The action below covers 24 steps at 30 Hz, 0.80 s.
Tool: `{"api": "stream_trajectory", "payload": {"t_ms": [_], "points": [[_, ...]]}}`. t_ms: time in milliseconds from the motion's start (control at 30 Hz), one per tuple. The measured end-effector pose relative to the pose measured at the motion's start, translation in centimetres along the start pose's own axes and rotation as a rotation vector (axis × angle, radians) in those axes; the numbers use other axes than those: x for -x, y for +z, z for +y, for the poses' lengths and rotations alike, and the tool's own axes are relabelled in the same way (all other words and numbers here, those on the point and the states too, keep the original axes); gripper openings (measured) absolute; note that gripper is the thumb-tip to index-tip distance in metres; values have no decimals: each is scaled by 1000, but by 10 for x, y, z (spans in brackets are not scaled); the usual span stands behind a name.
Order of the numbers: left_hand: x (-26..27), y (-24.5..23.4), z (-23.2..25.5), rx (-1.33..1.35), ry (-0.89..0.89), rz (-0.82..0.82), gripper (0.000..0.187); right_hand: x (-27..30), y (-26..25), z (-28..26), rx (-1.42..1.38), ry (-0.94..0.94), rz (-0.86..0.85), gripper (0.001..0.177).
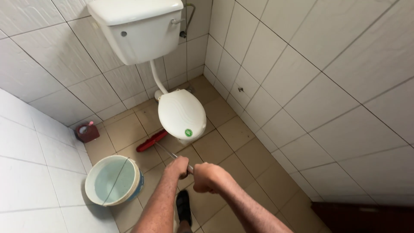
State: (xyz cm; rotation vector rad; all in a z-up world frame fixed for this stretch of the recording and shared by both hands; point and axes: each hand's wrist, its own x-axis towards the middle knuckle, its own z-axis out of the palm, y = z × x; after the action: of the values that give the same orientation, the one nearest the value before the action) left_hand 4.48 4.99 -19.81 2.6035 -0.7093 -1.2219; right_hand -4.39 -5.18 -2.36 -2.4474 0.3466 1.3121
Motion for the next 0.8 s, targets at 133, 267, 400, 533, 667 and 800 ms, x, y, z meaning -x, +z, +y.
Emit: {"api": "stream_trajectory", "payload": {"t_ms": [133,267,400,533,667,800], "points": [[5,28,-1,55,57,120,20,36,2,3,27,-20,70,34],[39,14,2,156,153,351,15,41,9,-3,-18,-130,137,55],[12,-10,-26,107,219,430,20,11,4,-12,-7,-259,300,67],[-35,-30,-84,30,260,380,19,-30,0,-43,-21,-214,328,43],[-51,-69,-129,-72,258,330,33,-79,-12,-81,-110,-251,393,60],[-54,-91,-148,-14,147,196,44,-128,-18,-106,-199,-237,396,64]]}}
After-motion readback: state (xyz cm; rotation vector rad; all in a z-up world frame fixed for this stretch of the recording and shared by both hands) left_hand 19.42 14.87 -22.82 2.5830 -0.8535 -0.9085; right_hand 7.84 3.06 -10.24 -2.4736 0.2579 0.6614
